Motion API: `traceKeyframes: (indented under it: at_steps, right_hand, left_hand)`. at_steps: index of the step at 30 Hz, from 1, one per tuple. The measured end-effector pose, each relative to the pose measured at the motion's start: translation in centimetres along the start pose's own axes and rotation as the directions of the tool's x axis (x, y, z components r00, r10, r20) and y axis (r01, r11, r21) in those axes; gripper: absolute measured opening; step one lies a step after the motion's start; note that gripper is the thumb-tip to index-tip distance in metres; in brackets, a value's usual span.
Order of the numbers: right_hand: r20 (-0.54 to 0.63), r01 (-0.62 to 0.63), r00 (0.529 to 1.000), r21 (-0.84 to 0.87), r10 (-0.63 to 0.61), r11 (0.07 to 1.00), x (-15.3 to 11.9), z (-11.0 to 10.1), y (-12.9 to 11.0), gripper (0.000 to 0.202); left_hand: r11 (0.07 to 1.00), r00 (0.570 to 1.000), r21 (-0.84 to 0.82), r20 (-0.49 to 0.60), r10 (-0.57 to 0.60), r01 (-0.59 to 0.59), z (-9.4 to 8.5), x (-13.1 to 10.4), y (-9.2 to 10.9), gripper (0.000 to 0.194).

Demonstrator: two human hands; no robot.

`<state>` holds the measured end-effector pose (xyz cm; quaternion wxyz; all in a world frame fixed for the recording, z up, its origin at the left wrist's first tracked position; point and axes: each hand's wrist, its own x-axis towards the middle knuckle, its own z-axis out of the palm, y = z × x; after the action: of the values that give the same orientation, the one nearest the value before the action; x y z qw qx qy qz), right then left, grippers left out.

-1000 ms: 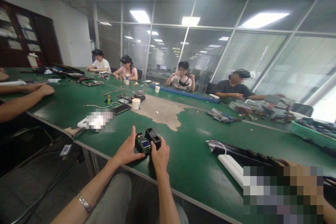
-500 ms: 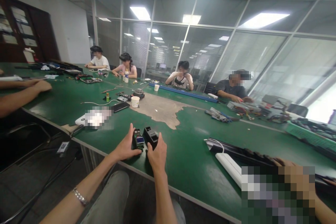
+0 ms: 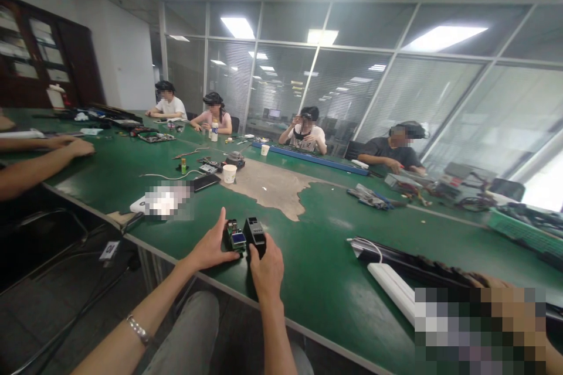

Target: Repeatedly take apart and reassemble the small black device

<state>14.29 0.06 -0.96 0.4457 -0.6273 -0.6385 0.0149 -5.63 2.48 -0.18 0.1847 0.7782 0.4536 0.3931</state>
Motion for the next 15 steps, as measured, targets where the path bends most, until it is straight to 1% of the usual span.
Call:
traceKeyframes:
  at_steps: [2, 5, 8, 11, 15]
  right_hand:
    - [-0.026, -0.058, 0.998, 0.040, 0.060, 0.997, 0.1, -0.4, -0.3, 0.050]
    - [-0.092, -0.159, 0.980, 0.165, 0.175, 0.973, 0.4, -1.3, -1.4, 0.053]
    - [-0.112, -0.194, 0.967, 0.254, 0.228, 0.948, 0.8, -2.2, -3.2, 0.055]
    - [-0.068, -0.188, 0.974, 0.304, 0.218, 0.934, 1.2, -2.3, -5.0, 0.054]
    - [-0.050, -0.105, 0.991, 0.288, 0.124, 0.952, 1.4, -1.3, -6.4, 0.047]
  left_hand:
    - [1.000, 1.000, -0.019, 0.005, 0.002, -0.002, 0.0, 0.0, -0.3, 0.135]
    - [0.999, 1.000, -0.038, 0.014, -0.017, 0.017, -0.1, 0.0, -0.5, 0.137]
    - [0.998, 0.999, -0.052, 0.017, -0.030, 0.031, -0.1, 0.0, -0.5, 0.138]
    - [0.997, 0.999, -0.073, 0.017, -0.032, 0.033, 0.0, 0.0, -0.6, 0.140]
    - [0.994, 0.999, -0.099, 0.010, -0.035, 0.036, 0.0, 0.0, -0.5, 0.140]
